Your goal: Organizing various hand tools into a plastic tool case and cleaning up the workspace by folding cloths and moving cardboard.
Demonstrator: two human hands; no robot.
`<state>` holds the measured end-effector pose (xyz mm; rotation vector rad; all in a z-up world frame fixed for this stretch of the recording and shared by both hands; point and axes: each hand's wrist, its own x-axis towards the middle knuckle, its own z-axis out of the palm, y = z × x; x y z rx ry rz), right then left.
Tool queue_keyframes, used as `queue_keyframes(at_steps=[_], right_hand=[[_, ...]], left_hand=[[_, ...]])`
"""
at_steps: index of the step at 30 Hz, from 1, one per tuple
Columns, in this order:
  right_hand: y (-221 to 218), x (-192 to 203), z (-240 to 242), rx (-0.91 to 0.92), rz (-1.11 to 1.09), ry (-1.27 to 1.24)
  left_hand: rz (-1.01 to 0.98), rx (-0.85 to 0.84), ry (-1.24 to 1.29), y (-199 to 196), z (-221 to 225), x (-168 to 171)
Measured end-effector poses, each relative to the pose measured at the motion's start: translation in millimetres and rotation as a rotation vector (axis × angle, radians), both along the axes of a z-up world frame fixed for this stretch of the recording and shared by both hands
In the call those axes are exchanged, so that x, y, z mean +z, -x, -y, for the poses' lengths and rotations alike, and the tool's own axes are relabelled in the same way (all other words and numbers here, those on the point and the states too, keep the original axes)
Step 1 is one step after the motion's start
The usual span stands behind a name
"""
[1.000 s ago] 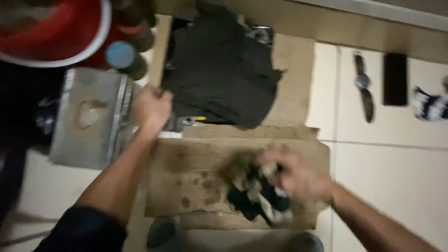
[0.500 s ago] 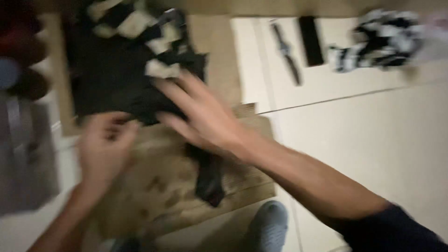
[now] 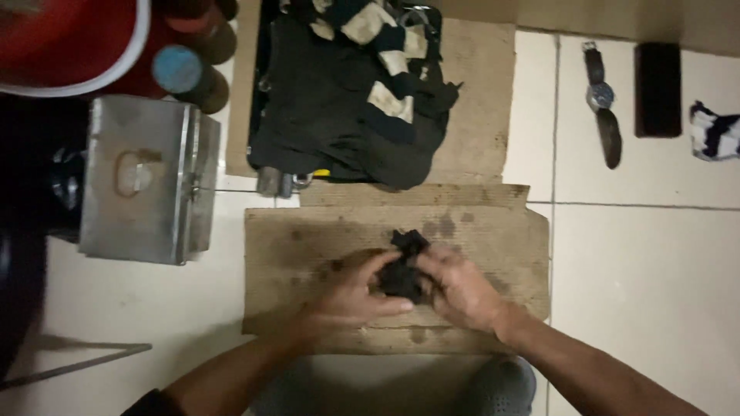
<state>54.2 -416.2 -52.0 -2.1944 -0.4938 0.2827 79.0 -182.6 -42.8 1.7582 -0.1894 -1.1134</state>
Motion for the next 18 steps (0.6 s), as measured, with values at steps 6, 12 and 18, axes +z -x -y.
queue_keyframes(at_steps=[6, 12, 18], right_hand=[[-19, 54, -31, -0.041, 0.077, -0.203], [-9, 52, 24, -0.434, -0.506, 0.587], [1, 13, 114, -0.833, -0.655, 0.835]], left_hand=[[-0.228, 0.653, 0.184, -17, -4, -45], [0.165, 0.508, -0.171, -102, -16, 116], [0.704, 0.164, -0.379, -160, -39, 88]])
